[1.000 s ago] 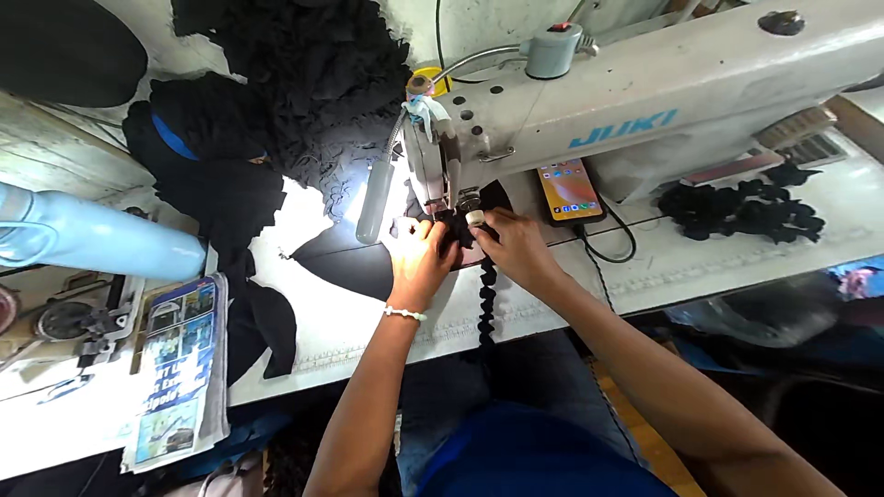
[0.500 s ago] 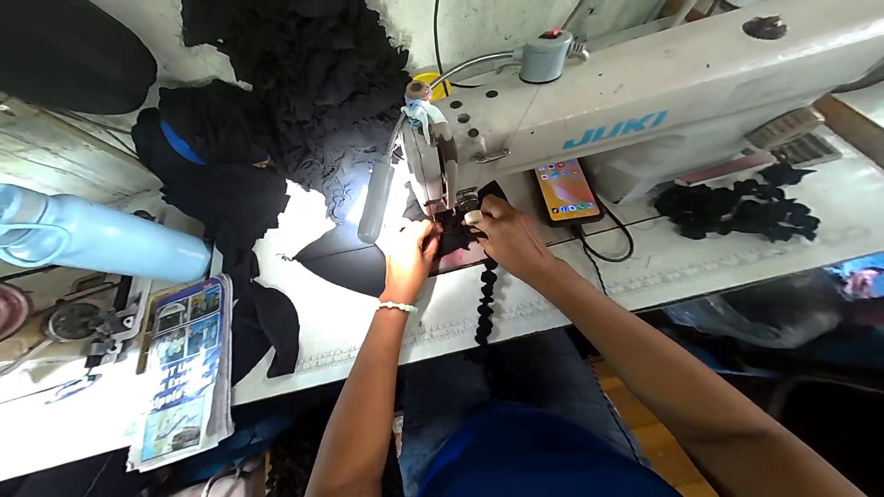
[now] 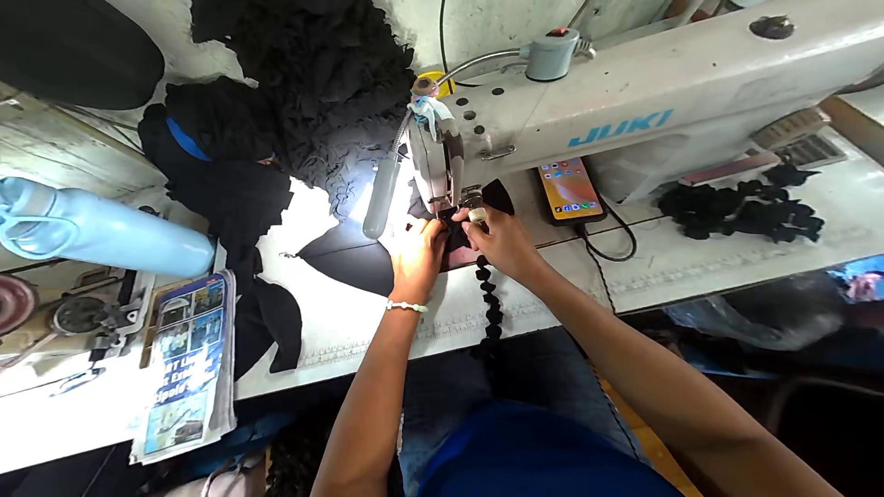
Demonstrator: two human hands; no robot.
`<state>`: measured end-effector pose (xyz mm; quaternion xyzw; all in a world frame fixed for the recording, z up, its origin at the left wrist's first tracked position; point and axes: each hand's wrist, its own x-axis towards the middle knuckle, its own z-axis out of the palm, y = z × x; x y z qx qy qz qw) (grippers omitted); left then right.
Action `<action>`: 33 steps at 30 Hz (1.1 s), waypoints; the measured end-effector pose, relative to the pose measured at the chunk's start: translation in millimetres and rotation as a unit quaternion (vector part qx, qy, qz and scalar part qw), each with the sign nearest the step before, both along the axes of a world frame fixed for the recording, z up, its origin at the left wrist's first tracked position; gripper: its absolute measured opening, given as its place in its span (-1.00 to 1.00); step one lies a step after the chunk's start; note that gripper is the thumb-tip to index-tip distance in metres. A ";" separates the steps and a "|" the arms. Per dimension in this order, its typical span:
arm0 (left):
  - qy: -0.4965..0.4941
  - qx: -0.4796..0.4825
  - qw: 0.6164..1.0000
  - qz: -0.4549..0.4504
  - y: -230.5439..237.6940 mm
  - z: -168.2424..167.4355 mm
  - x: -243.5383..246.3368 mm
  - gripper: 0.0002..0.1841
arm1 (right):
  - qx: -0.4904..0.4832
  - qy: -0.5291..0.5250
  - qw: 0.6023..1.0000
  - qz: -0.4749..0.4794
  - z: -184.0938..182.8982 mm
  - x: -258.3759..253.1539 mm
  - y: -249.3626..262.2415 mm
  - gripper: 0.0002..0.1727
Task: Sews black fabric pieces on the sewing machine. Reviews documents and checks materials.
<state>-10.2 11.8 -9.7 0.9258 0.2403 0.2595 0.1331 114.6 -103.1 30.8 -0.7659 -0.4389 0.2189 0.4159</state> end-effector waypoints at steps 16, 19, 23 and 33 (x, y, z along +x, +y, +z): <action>-0.004 -0.010 0.998 -0.066 14.9 1.4 -7.1 -0.88 | 0.078 -0.243 0.967 0.009 -24.2 -4.4 -3.8 -0.86; -0.011 -0.016 0.998 -0.065 14.5 1.5 -7.6 -0.89 | 0.103 -0.273 0.957 -0.002 -26.3 -10.0 -4.4 -0.87; -0.008 -0.004 0.997 -0.072 14.6 2.0 -10.6 -0.88 | 0.118 -0.319 0.940 0.013 -42.1 -31.1 -11.9 -0.89; -0.007 0.057 0.998 0.015 -9.8 -11.5 -18.4 -0.84 | 0.092 -0.327 0.941 -0.001 -55.5 -58.9 -27.7 -0.87</action>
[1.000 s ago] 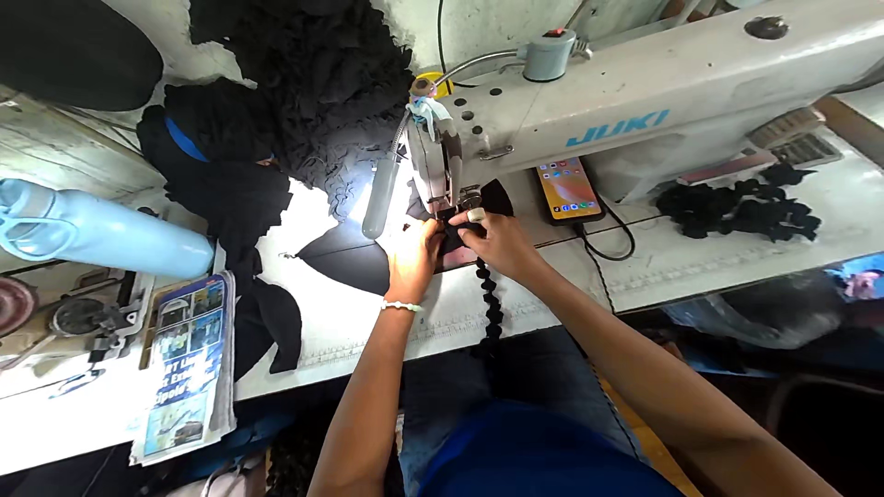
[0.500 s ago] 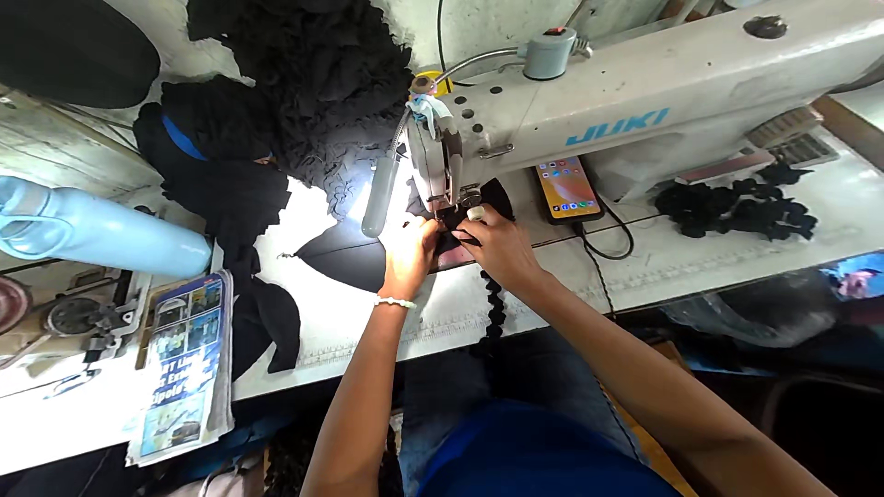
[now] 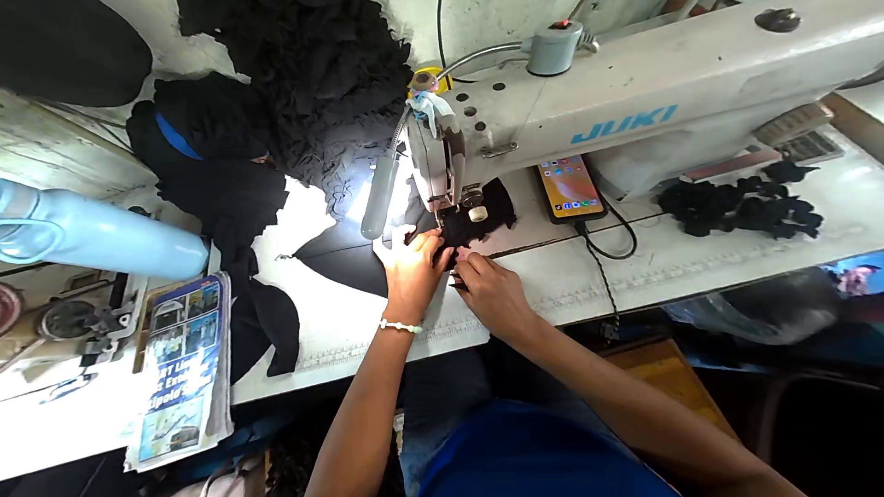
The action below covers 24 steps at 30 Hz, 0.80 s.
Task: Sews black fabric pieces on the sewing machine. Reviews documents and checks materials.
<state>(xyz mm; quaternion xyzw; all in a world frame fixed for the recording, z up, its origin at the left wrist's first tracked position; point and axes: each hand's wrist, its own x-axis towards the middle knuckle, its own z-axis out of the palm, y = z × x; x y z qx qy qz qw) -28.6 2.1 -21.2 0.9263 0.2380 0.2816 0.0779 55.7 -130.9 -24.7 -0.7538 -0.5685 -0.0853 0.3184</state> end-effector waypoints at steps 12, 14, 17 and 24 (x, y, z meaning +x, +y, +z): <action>0.008 -0.004 1.000 -0.004 -5.9 -1.4 -6.6 -0.90 | -0.036 0.074 0.977 0.194 16.3 66.3 30.9 -0.68; 0.003 -0.001 1.000 -0.007 -5.4 -2.0 -7.2 -0.90 | -0.054 0.010 0.980 0.191 7.5 70.1 31.5 -0.66; 0.001 -0.002 1.000 -0.005 -6.9 -2.4 -7.4 -0.87 | -0.053 -0.082 0.982 0.159 -2.4 69.2 24.1 -0.63; 0.033 -0.019 0.999 0.002 -0.2 4.3 -9.2 -0.83 | -0.033 -0.118 0.983 0.133 -4.9 65.4 22.5 -0.63</action>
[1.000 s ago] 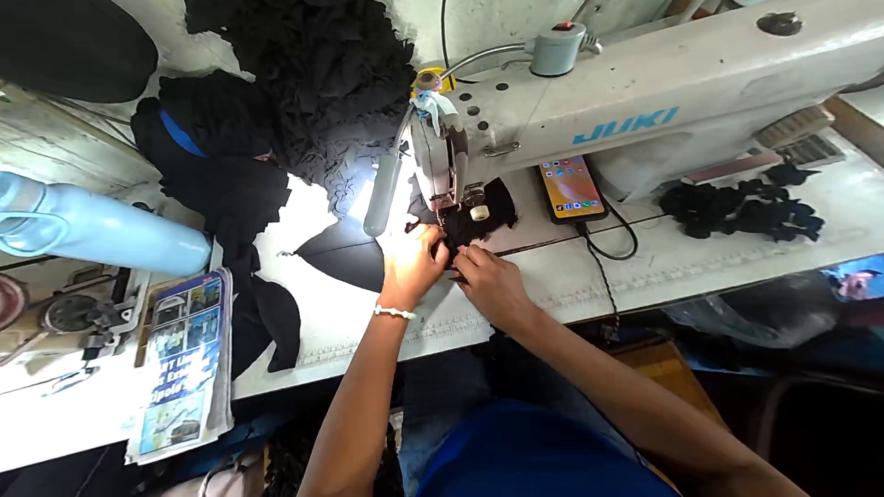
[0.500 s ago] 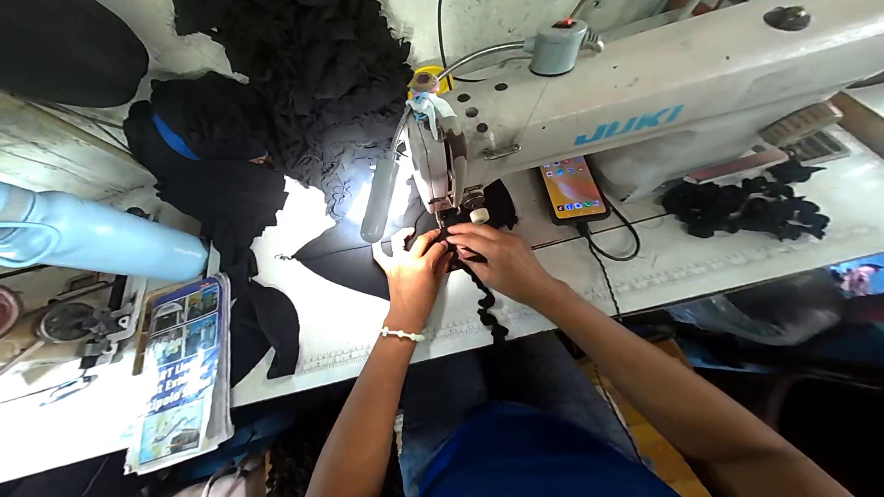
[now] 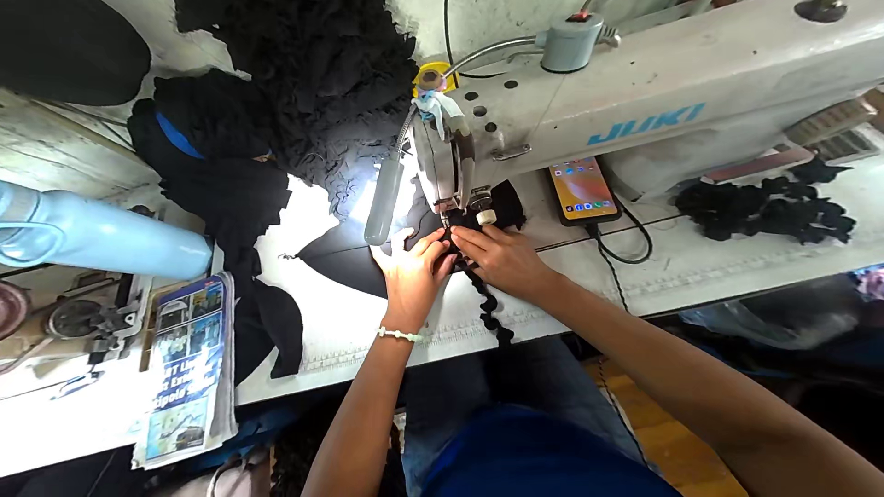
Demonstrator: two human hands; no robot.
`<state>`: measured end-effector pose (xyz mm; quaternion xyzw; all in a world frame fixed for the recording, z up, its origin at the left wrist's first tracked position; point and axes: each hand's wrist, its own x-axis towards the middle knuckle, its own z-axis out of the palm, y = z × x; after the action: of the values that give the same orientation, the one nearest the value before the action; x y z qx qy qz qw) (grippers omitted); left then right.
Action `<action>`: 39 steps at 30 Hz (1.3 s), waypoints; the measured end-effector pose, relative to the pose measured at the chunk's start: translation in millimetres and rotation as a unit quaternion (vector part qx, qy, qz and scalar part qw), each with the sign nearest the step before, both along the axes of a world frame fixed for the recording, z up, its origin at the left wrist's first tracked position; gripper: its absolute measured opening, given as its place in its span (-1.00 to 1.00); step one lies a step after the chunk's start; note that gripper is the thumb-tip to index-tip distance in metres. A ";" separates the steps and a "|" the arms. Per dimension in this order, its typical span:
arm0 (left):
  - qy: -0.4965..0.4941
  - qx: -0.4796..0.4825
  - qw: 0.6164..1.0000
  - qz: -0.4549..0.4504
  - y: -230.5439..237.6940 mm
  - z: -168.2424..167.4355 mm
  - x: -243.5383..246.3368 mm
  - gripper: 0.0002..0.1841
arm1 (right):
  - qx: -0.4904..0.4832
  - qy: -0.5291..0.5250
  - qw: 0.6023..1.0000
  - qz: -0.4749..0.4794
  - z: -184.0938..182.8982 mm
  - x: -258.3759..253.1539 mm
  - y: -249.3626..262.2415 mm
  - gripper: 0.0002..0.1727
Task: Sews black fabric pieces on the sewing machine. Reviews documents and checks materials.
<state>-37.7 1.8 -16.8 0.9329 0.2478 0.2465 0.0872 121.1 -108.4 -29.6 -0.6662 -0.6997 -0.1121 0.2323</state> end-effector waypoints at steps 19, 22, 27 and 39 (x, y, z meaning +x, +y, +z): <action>0.002 -0.097 0.995 -0.037 24.0 7.0 14.4 -0.79 | 0.020 0.061 0.997 0.050 0.7 10.2 10.5 -0.62; -0.003 -0.069 0.997 -0.038 24.3 4.9 14.2 -0.77 | 0.010 0.042 0.998 0.038 1.0 11.3 5.9 -0.62; -0.049 0.065 0.994 -0.066 17.5 -4.5 12.9 -0.88 | 0.005 0.074 0.996 0.038 0.9 10.6 3.9 -0.67; 0.032 -0.036 0.996 -0.070 33.7 15.1 17.0 -0.84 | -0.024 0.067 0.997 -0.003 3.4 11.3 12.2 -0.64</action>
<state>-20.7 35.5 -1.7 0.9516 0.1930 0.2005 0.1300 132.4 -96.2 -26.2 -0.6797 -0.6831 -0.0510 0.2623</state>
